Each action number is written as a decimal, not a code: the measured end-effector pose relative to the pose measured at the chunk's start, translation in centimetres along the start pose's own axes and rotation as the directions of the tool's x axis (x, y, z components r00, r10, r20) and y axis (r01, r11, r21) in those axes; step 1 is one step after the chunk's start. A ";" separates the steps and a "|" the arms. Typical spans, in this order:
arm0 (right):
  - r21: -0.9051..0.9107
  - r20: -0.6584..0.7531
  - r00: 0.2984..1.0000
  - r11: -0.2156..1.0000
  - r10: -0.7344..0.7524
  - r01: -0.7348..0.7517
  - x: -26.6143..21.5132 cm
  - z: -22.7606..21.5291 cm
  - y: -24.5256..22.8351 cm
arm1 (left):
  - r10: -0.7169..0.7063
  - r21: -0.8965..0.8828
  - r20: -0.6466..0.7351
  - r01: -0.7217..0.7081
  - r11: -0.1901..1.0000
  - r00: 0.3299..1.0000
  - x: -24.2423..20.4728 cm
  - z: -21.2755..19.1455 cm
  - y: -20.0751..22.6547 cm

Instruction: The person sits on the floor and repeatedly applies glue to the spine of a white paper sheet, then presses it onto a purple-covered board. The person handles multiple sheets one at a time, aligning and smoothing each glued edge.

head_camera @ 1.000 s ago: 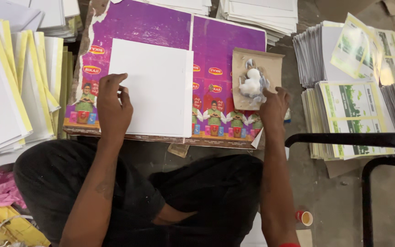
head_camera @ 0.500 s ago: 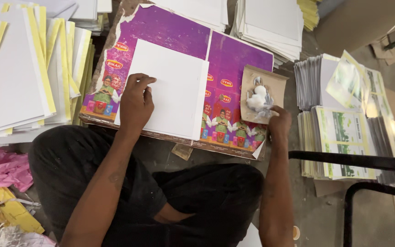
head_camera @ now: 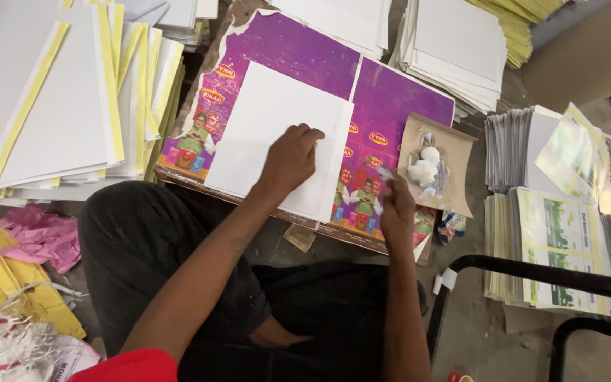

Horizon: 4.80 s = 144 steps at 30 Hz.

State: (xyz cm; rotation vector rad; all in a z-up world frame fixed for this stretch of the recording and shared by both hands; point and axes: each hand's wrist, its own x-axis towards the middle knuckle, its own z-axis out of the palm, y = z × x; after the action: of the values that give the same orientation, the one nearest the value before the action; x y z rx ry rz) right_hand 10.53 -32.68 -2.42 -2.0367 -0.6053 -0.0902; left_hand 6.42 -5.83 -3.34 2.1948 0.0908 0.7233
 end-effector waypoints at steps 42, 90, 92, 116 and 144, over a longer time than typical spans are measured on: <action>-0.606 0.388 0.921 0.739 -0.048 0.294 -1.0 5.2 -4.4 | 0.014 0.186 0.072 -0.027 0.982 0.997 -0.5 4.3 -2.4; 0.215 -0.002 0.951 0.929 0.310 -0.302 0.3 10.2 -0.3 | -0.037 0.035 0.015 0.037 0.999 0.999 -0.3 3.6 -2.3; 0.220 -0.022 0.961 0.939 0.275 -0.264 0.4 9.7 0.2 | -0.041 0.012 0.012 0.041 0.999 0.999 -0.2 3.3 -2.3; 0.278 -0.055 0.946 0.915 0.318 -0.292 -0.6 8.5 -2.1 | -0.045 0.005 0.110 0.045 0.999 0.993 0.1 2.4 -1.5; 0.367 -0.013 0.913 0.852 0.407 -0.374 0.1 8.6 -0.9 | -0.066 -0.004 0.127 0.067 0.998 0.990 0.1 2.4 -1.4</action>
State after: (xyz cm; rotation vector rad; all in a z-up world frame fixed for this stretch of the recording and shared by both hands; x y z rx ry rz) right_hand 8.68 -25.08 -6.16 -1.7471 -0.1229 0.1612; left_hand 7.95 -6.49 -5.55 2.2130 0.0954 0.5450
